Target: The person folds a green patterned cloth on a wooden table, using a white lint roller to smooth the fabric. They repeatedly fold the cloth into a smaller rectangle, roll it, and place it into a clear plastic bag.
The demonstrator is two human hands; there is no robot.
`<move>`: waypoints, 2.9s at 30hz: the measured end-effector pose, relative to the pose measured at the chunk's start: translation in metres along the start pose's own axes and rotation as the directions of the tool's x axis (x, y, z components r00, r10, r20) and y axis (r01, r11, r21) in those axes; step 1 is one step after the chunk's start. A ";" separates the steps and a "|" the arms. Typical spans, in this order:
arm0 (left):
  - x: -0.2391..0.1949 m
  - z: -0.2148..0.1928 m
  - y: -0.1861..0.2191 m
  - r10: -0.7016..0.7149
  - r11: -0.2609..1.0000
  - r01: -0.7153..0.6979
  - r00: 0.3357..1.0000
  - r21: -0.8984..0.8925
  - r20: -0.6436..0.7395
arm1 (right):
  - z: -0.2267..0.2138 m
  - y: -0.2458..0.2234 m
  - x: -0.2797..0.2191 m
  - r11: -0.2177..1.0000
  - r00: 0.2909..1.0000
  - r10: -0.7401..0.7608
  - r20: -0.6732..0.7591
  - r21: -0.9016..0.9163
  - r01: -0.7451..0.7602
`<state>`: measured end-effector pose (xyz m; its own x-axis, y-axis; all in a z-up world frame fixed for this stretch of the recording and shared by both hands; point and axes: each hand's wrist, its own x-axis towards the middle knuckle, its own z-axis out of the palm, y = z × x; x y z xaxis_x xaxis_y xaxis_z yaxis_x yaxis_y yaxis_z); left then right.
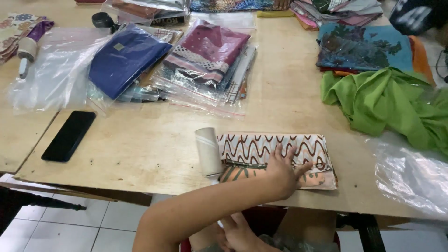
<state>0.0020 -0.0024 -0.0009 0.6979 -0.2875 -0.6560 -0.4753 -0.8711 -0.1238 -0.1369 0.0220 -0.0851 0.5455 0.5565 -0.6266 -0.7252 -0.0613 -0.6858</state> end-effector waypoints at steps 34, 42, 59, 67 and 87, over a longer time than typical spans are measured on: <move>-0.026 0.114 -0.108 -0.284 0.869 -0.163 0.609 -0.468 -0.741 | -0.136 -0.048 -0.075 0.344 0.801 -0.292 -0.523 -0.839 -0.422; -0.015 0.132 -0.107 -0.283 0.884 -0.145 0.589 -0.444 -0.757 | -0.176 -0.069 -0.098 0.364 0.619 -0.255 -0.743 -0.666 -0.651; -0.009 0.140 -0.107 -0.288 0.897 -0.142 0.529 -0.418 -0.798 | -0.354 -0.109 -0.080 0.473 0.162 -0.686 -0.709 -0.605 -0.641; -0.008 0.139 -0.108 -0.298 0.871 -0.154 0.590 -0.467 -0.750 | -0.349 -0.109 -0.089 0.469 0.096 -0.788 -0.608 -0.695 -0.545; 0.028 0.102 -0.168 -0.238 0.919 -0.131 0.567 -0.371 -0.789 | -0.238 -0.178 0.084 -0.268 0.539 -0.801 0.260 -0.961 0.066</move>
<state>0.0470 0.1764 -0.0745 0.9313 -0.2697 0.2448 -0.3291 -0.9110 0.2484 0.1382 -0.1178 -0.1042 0.7655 0.5649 0.3079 0.6342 -0.7430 -0.2137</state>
